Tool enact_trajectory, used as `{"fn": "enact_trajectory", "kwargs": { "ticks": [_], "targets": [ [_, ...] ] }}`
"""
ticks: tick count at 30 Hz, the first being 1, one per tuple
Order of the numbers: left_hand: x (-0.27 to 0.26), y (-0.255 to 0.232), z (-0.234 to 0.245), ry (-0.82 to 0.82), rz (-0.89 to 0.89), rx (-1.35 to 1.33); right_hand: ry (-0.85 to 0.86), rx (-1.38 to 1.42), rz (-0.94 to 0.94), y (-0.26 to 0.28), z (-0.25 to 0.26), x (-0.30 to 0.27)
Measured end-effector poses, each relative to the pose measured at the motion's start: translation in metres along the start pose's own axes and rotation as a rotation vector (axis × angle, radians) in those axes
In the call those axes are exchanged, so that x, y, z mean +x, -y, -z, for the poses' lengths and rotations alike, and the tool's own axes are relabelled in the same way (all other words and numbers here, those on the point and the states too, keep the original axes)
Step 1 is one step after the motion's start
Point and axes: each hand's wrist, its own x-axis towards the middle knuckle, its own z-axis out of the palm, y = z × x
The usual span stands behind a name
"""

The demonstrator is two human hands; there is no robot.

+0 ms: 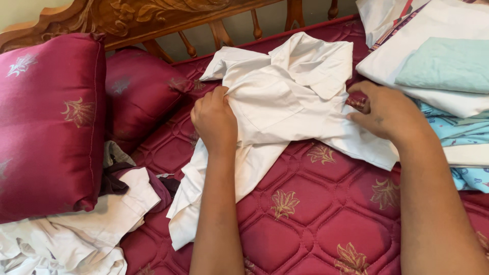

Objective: The person folds a white cloth, a light blue patterned cloth, and then smooths out and folds a white short-sleeved shirt on a red mattress.

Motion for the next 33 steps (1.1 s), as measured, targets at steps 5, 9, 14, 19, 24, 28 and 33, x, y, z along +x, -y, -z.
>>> {"fn": "enact_trajectory", "kwargs": {
  "ticks": [5,9,14,19,24,28,33],
  "targets": [
    [-0.004,0.008,-0.004,-0.023,0.043,-0.106,0.079,0.027,0.089,0.026,0.005,-0.004],
    [-0.005,0.003,0.003,-0.046,0.048,-0.114,0.168,-0.059,0.158,0.045,-0.022,-0.006],
    [0.003,-0.008,0.020,0.011,0.007,-0.267,-0.139,0.019,0.185,0.033,-0.018,0.000],
    [-0.002,-0.002,0.059,0.976,0.040,0.243,-0.464,0.157,0.236,0.027,-0.019,-0.004],
    [-0.031,0.045,0.088,1.066,0.219,0.033,-0.457,0.159,0.087,-0.007,-0.004,0.004],
    [-0.025,0.092,0.079,0.926,0.366,-0.556,-0.574,0.170,0.214,-0.079,0.002,0.013],
    [-0.040,0.124,0.066,0.586,0.416,-0.022,-0.364,0.255,0.046,-0.110,-0.018,0.030]
  ]
}}
